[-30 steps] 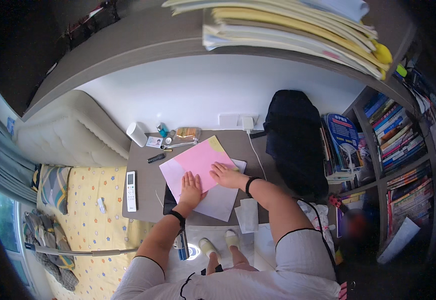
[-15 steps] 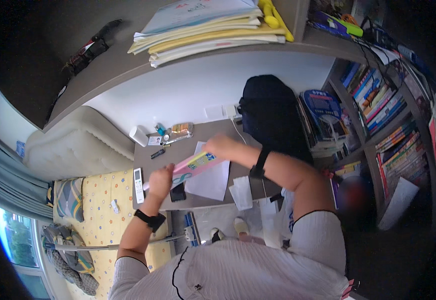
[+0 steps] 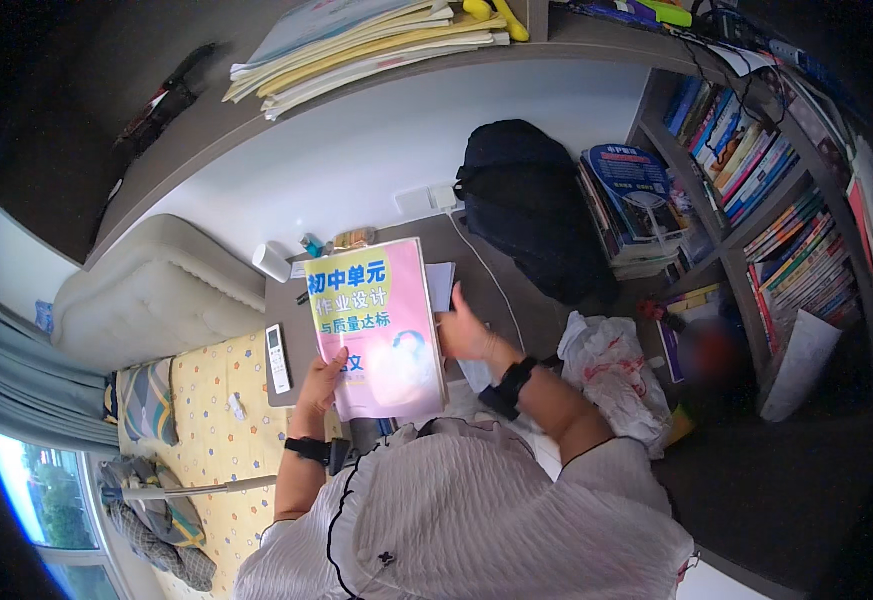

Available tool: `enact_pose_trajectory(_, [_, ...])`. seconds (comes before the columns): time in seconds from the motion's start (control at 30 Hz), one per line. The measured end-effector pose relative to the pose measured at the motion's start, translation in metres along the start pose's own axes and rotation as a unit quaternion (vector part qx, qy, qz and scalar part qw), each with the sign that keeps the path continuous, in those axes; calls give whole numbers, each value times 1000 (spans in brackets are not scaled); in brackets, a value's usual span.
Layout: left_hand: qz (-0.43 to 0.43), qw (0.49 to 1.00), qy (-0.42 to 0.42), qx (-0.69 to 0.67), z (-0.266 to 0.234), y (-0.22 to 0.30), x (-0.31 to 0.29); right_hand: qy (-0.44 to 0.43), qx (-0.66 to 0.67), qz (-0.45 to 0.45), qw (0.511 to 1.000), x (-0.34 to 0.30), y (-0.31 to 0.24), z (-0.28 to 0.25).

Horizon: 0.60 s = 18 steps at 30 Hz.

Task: The person sorts through various papers, booklets, and a plastic bag on a desk, placing some items onto a bookshelf and flipping through the pages of a textbook.

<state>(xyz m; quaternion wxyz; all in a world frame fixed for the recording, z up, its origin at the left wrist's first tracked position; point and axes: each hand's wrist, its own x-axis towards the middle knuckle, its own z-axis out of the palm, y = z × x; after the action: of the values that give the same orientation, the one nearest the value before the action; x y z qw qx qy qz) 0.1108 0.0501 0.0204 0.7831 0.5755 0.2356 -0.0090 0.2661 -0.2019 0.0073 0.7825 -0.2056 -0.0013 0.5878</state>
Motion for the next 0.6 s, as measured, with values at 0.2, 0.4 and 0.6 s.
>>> enact_pose_trajectory(0.2, [-156,978,-3,-140,10,-75,18,187,-292,-131,929,7,52,-57])
enact_pose_trajectory(0.4, [-187,959,-26,-211,10,-107,-27,149,-325,-131,925,-4,74,-71])
enact_pose_trajectory(0.6, [-8,994,106,9,-8,-122,-41,175,-327,-83,925,-3,79,-65])
